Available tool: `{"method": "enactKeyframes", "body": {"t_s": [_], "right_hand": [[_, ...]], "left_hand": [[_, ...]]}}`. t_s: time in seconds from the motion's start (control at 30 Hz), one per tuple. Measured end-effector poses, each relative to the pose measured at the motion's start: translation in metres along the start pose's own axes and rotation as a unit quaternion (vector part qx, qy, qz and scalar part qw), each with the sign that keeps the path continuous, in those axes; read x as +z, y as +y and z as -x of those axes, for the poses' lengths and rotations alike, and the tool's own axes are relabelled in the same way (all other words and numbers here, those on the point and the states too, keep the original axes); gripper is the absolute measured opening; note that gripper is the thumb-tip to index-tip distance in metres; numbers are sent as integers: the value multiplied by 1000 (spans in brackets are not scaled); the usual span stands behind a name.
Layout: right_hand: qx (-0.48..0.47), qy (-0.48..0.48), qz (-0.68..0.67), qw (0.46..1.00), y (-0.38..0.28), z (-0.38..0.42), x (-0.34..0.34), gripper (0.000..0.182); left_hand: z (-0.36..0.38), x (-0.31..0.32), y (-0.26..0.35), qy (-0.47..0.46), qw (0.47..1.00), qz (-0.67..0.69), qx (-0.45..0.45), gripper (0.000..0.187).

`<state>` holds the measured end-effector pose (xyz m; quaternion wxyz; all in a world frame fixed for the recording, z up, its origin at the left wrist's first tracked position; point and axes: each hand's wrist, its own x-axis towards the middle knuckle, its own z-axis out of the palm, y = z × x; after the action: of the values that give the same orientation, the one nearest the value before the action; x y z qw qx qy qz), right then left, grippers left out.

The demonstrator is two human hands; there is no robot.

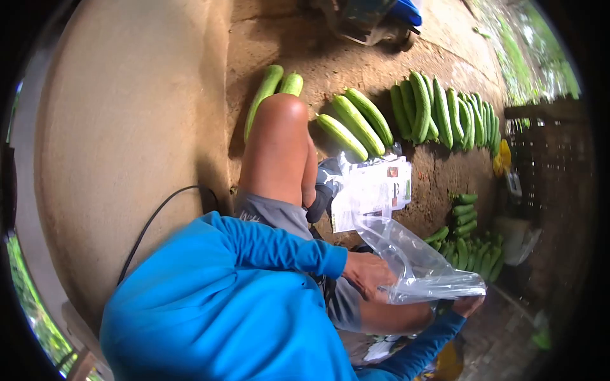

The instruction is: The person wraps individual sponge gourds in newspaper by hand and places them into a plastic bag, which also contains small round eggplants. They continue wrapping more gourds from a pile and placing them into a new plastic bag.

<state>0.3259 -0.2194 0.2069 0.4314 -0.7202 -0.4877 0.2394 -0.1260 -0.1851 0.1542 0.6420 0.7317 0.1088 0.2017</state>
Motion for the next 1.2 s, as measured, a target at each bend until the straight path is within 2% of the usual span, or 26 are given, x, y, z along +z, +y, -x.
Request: {"method": "enactKeyframes", "body": {"t_s": [0.1,0.17,0.2,0.23,0.27,0.33,0.37,0.43,0.47,0.5,0.53,0.6,0.67,0.73,0.77,0.8,0.83,0.9,0.93,0.97,1.03,1.07,1.1,1.13,1.17,1.2], "right_hand": [[-21,80,-117,990,25,-20,6,32],[-11,-47,31,998,5,-23,6,30],[-191,-31,186,963,-32,-6,42,26],[-7,-40,-100,994,-60,-4,53,23],[170,-36,-380,909,-82,2,59,19],[150,-176,-343,910,-128,39,107,13],[255,-231,-314,885,-157,58,134,14],[360,-305,-133,872,-200,120,206,16],[157,-388,-61,906,-187,153,236,15],[202,-445,-63,870,-192,164,252,13],[241,-501,-66,828,-194,161,262,11],[377,-386,-229,811,-186,146,246,12],[261,-279,-213,899,-156,118,223,11],[177,-261,-212,925,-100,58,173,25],[163,-109,-286,938,-105,34,161,16],[136,-197,-299,924,-70,-19,113,34],[85,-218,-256,938,-115,-57,89,34],[-174,-31,-194,965,-178,-86,61,39],[-330,223,-183,899,-272,-62,107,17],[-451,14,-15,892,-306,-48,71,17],[-373,190,172,892,-260,-20,129,28],[-261,198,298,897,-204,-28,176,37],[-150,101,313,932,-146,-26,225,46],[149,-168,148,963,-135,-17,248,56],[14,-271,202,941,-28,-11,287,58],[11,-234,224,946,-32,-43,252,58]], "left_hand": [[-5,-9,-3,-16,998,-39,-37,49],[-25,18,-84,140,976,-158,44,53],[-15,-16,-52,149,977,-131,-80,53],[-11,-41,-41,187,954,-160,-170,53],[-12,-60,-54,246,934,-148,-213,54],[-12,-111,-99,349,900,-165,-203,52],[-21,-138,-133,420,854,-182,-246,44],[-45,-181,-213,310,659,-572,-378,22],[-31,-191,-150,362,684,-544,-324,17],[-42,-198,-205,463,567,-649,-207,18],[-46,-214,-171,524,761,-293,-245,20],[-30,-222,-138,578,793,-180,-69,28],[-22,-237,-155,516,835,-57,-180,33],[-32,-248,-146,377,878,-173,-240,44],[-45,-260,-115,315,901,-204,-217,46],[-67,-269,-86,303,879,-334,-151,38],[-86,-287,-57,264,861,-429,-76,37],[-104,-330,46,185,769,-606,82,36],[-110,-338,106,174,747,-628,130,36],[-107,-335,151,198,730,-623,198,36],[-99,-330,114,229,712,-616,248,38],[-97,-332,20,227,723,-636,149,38],[-109,-341,-103,80,694,-702,-136,39],[-83,-299,-107,-45,761,-579,-290,45],[-71,-253,-107,-160,788,-427,-413,54],[-66,-259,-122,-113,884,-406,-203,62]]}}
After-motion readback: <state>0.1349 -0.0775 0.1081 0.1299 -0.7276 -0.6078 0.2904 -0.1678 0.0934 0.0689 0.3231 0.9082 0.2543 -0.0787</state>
